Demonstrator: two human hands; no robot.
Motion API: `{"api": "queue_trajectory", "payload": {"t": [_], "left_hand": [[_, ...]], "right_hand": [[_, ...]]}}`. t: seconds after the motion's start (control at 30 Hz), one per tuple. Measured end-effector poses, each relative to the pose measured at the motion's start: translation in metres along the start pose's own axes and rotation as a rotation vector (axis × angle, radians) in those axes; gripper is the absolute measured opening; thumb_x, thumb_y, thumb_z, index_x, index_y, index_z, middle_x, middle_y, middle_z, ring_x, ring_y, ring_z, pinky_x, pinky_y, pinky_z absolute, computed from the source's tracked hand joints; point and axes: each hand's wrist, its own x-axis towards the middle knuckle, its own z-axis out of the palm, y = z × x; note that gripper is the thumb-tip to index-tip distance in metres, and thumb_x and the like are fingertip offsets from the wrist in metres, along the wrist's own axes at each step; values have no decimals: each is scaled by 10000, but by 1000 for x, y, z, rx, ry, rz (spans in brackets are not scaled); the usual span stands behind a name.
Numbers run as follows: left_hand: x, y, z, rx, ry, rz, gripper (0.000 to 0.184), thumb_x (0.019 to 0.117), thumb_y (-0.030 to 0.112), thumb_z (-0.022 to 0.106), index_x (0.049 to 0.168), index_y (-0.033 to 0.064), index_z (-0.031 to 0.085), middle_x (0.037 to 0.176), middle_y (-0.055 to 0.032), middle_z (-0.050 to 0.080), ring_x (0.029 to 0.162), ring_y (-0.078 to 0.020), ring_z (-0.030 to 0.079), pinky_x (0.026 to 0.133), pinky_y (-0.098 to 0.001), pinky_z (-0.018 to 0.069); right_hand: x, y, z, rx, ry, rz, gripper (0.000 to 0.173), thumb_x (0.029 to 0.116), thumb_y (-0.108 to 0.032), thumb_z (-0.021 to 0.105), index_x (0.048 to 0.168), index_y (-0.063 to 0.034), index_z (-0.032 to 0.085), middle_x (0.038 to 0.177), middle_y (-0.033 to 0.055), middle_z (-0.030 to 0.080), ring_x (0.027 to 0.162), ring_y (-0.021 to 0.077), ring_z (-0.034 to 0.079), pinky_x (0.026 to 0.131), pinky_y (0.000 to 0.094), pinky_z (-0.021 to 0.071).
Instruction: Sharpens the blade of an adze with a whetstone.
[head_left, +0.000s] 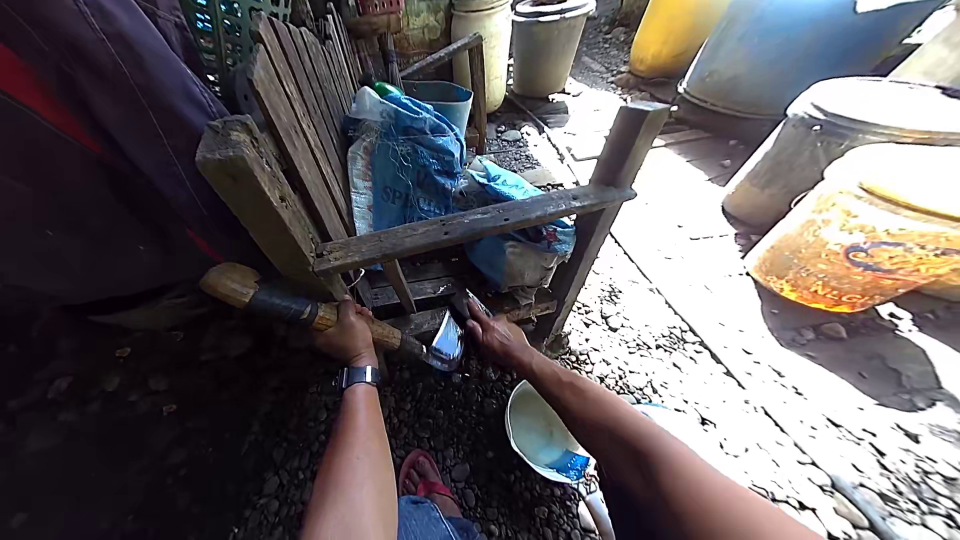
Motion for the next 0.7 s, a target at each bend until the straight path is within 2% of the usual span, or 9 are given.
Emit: {"api": "queue_trajectory", "payload": {"t": [0.07, 0.13, 0.2, 0.27, 0.33, 0.47, 0.53, 0.6, 0.7], "left_hand": [[-2, -1, 3, -2, 14, 3, 87, 986, -24, 614, 1014, -30, 531, 596, -21, 576, 470, -92, 617, 501, -240, 575], [0, 0, 3, -8, 24, 6, 73, 991, -20, 607, 1006, -28, 536, 598, -19, 572, 466, -90, 611, 499, -239, 572], [-1, 0, 4, -16, 24, 2, 69, 989, -30, 603, 995, -24, 534, 592, -20, 567, 462, -90, 607, 493, -239, 569], [1, 0, 5, -19, 13, 1, 68, 988, -35, 599, 996, -25, 532, 597, -19, 567, 468, -91, 609, 501, -237, 572], [1, -1, 4, -23, 5, 10, 64, 983, -43, 597, 989, -25, 536, 599, -20, 569, 471, -95, 613, 504, -240, 576], [3, -2, 2, -21, 5, 31, 60, 981, -48, 591, 1000, -32, 536, 599, -27, 572, 473, -99, 614, 504, -250, 578], [2, -4, 3, -31, 10, 24, 59, 979, -47, 594, 985, -27, 539, 590, -24, 569, 465, -99, 609, 495, -249, 574], [2, -3, 3, -41, 8, 19, 63, 983, -48, 595, 986, -25, 536, 592, -20, 563, 465, -97, 606, 496, -245, 573], [1, -3, 1, -41, -6, 20, 66, 975, -66, 584, 962, -21, 536, 582, -20, 570, 463, -96, 613, 495, -244, 576]], "right_hand": [[17, -11, -15, 56, 14, 38, 596, 1126, -438, 209, 1675, -240, 86, 1404, 254, 594, 1292, 429, 585, 1042, 592, 465], [24, -19, -19, 61, 21, 46, 598, 1127, -429, 211, 1673, -214, 98, 1407, 239, 600, 1307, 410, 582, 1053, 578, 460], [12, -14, -7, -8, 18, 0, 606, 1118, -468, 241, 1674, -280, 87, 1420, 302, 547, 1224, 475, 607, 990, 609, 495], [-1, -8, 4, -66, -12, -58, 607, 1114, -493, 259, 1669, -339, 66, 1446, 342, 483, 1155, 499, 624, 948, 607, 512], [3, -7, -1, -55, 5, -50, 605, 1117, -480, 254, 1671, -325, 67, 1441, 342, 495, 1169, 506, 618, 954, 618, 509], [32, -21, -27, 26, -1, 47, 599, 1125, -444, 216, 1674, -236, 98, 1413, 237, 596, 1317, 415, 572, 1051, 587, 458], [24, -12, -17, -16, 14, 14, 607, 1116, -462, 239, 1674, -275, 87, 1396, 279, 581, 1252, 455, 600, 1001, 602, 490], [5, -3, -7, -89, -19, -71, 611, 1113, -481, 268, 1671, -324, 75, 1428, 344, 503, 1171, 504, 615, 955, 620, 502], [2, 1, -14, -115, -33, -98, 603, 1117, -473, 259, 1672, -313, 84, 1430, 351, 499, 1175, 510, 610, 965, 626, 494]]}}
